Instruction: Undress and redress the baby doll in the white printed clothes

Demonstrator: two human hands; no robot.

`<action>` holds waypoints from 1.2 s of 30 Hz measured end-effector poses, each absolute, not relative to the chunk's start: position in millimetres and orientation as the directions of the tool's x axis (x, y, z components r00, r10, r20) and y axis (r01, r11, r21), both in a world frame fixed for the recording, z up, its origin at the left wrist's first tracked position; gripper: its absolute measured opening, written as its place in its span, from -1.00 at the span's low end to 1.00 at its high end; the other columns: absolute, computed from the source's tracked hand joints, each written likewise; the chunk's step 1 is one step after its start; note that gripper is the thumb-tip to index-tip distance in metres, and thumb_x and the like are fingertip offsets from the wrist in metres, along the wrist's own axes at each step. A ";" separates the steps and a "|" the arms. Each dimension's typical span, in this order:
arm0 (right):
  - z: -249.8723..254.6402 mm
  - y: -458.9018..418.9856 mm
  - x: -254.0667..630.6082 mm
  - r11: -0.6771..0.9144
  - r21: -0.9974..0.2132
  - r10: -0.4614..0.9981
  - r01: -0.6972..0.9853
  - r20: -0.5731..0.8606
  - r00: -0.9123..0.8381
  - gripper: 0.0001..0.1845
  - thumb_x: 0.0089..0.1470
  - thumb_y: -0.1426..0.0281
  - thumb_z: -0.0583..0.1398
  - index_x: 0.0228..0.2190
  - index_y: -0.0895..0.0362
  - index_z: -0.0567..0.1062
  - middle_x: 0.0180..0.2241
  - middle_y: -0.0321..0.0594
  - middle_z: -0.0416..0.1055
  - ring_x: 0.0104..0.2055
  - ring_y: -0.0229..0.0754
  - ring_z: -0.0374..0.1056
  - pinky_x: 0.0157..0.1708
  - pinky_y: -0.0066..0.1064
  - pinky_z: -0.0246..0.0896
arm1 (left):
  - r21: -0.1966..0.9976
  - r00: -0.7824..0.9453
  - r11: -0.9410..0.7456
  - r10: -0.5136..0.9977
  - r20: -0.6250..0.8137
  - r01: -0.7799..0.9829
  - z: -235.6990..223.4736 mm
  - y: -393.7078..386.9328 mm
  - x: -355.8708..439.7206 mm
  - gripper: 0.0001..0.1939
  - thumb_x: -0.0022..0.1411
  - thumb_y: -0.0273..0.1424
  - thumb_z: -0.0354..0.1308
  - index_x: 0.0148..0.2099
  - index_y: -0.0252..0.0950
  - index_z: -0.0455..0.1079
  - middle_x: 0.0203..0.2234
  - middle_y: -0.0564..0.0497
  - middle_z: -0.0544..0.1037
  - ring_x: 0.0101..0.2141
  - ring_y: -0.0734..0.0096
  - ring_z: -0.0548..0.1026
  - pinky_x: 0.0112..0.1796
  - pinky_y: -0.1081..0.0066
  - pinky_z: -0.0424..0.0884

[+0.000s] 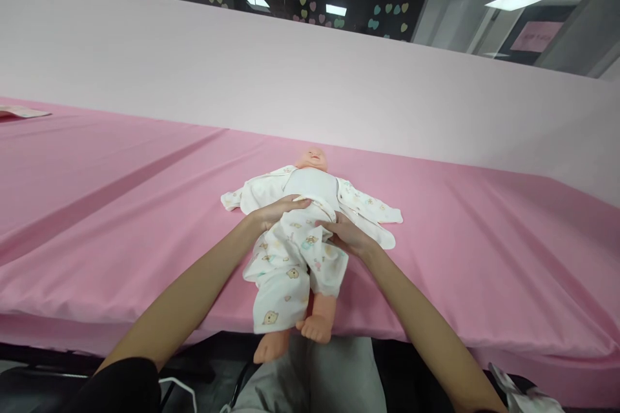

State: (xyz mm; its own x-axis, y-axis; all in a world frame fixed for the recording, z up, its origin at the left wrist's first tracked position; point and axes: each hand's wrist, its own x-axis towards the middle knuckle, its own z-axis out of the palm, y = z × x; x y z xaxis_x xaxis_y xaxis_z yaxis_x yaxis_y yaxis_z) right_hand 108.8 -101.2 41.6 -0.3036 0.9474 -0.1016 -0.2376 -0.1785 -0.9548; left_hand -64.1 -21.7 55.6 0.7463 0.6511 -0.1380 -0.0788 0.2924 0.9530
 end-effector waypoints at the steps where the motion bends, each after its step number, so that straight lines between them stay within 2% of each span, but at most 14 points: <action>1: 39.7 -99.7 108.6 -0.173 -0.945 0.951 -0.279 -0.087 -0.297 -0.47 -0.25 0.41 0.38 -0.16 0.15 0.44 -0.27 -0.19 0.49 -0.24 -0.17 0.42 -0.23 -0.35 0.36 | 0.950 0.759 0.304 0.634 -0.150 -0.065 56.2 -20.7 -63.6 -0.62 0.01 -0.23 0.29 -0.18 -0.38 0.42 -0.35 -0.12 0.56 -0.36 0.33 0.52 -0.33 0.41 0.43; 5: 31.3 -94.5 108.3 -0.121 -0.923 0.972 -0.366 -0.035 -0.232 -0.48 -0.26 0.43 0.38 -0.17 0.14 0.44 -0.23 -0.18 0.49 -0.22 -0.15 0.42 -0.24 -0.37 0.36 | 0.960 0.788 0.274 0.577 -0.213 0.059 62.6 -19.9 -64.0 -0.62 0.03 -0.19 0.26 -0.19 -0.37 0.44 -0.33 -0.12 0.56 -0.30 0.27 0.53 -0.30 0.40 0.44; 9: 29.3 -93.7 108.7 -0.123 -0.918 0.976 -0.376 -0.043 -0.214 -0.50 -0.20 0.40 0.34 -0.14 0.13 0.44 -0.20 -0.16 0.48 -0.23 -0.13 0.43 -0.25 -0.33 0.36 | 0.962 0.696 0.081 0.675 -0.246 0.262 70.3 -24.2 -68.6 -0.46 -0.19 -0.34 0.40 -0.10 -0.29 0.39 -0.23 -0.05 0.55 -0.18 0.21 0.50 -0.26 0.42 0.42; 11: 31.6 -95.2 109.4 -0.148 -0.919 0.973 -0.366 -0.069 -0.221 -0.51 -0.18 0.38 0.33 -0.12 0.14 0.43 -0.20 -0.15 0.48 -0.25 -0.13 0.43 -0.26 -0.31 0.36 | 0.955 0.700 0.044 0.671 -0.245 0.293 70.8 -25.2 -70.7 -0.38 -0.23 -0.37 0.41 -0.04 -0.26 0.36 -0.19 -0.04 0.53 -0.15 0.22 0.49 -0.24 0.42 0.42; 16: 37.8 -98.9 113.7 -0.172 -0.939 0.961 -0.297 -0.094 -0.262 -0.54 -0.17 0.31 0.34 -0.16 0.14 0.46 -0.22 -0.15 0.48 -0.26 -0.16 0.42 -0.25 -0.34 0.34 | 0.984 0.759 -0.003 0.637 -0.134 0.176 65.1 -24.7 -70.9 -0.51 -0.13 -0.32 0.36 -0.09 -0.31 0.40 -0.25 -0.05 0.55 -0.26 0.31 0.50 -0.26 0.42 0.39; 18: 38.7 -99.0 116.6 -0.154 -0.962 0.941 -0.227 -0.073 -0.331 -0.56 -0.19 0.30 0.36 -0.21 0.16 0.48 -0.28 -0.17 0.49 -0.29 -0.18 0.42 -0.27 -0.36 0.34 | 0.993 0.799 -0.005 0.594 -0.092 0.118 64.4 -25.7 -70.2 -0.51 -0.08 -0.30 0.33 -0.06 -0.30 0.41 -0.22 -0.06 0.55 -0.22 0.30 0.50 -0.20 0.40 0.38; 22: 39.7 -99.9 120.7 -0.147 -0.985 0.904 -0.086 -0.098 -0.417 -0.57 -0.32 0.41 0.40 -0.30 0.23 0.51 -0.38 -0.19 0.49 -0.36 -0.20 0.41 -0.31 -0.38 0.32 | 0.995 0.845 0.029 0.526 -0.095 0.094 65.5 -27.7 -70.0 -0.48 -0.01 -0.27 0.30 0.03 -0.28 0.36 -0.13 -0.09 0.52 -0.12 0.26 0.47 -0.12 0.38 0.37; 26: 37.0 -100.8 119.2 -0.166 -0.970 0.928 -0.178 -0.093 -0.360 -0.58 -0.28 0.43 0.37 -0.26 0.22 0.51 -0.39 -0.20 0.49 -0.38 -0.22 0.41 -0.32 -0.41 0.31 | 0.991 0.849 0.122 0.516 -0.111 0.056 63.6 -25.0 -69.8 -0.48 0.00 -0.29 0.30 0.03 -0.30 0.36 -0.12 -0.12 0.52 -0.15 0.27 0.49 -0.13 0.37 0.38; 31: 29.7 -96.1 113.6 -0.128 -0.937 0.939 -0.324 -0.009 -0.345 -0.55 -0.30 0.43 0.35 -0.25 0.18 0.50 -0.34 -0.19 0.50 -0.31 -0.16 0.42 -0.30 -0.38 0.32 | 0.978 0.827 0.209 0.546 -0.137 0.024 61.3 -23.2 -66.9 -0.50 0.01 -0.28 0.30 0.01 -0.33 0.37 -0.17 -0.13 0.54 -0.22 0.28 0.52 -0.21 0.39 0.41; 36: 30.6 -95.0 110.8 -0.081 -0.951 0.985 -0.299 -0.029 -0.173 -0.56 -0.32 0.36 0.37 -0.28 0.18 0.51 -0.32 -0.17 0.51 -0.27 -0.12 0.42 -0.29 -0.36 0.32 | 0.980 0.800 0.193 0.581 -0.154 0.048 66.4 -28.1 -65.9 -0.51 -0.02 -0.28 0.32 -0.02 -0.32 0.39 -0.20 -0.10 0.55 -0.20 0.29 0.51 -0.17 0.39 0.41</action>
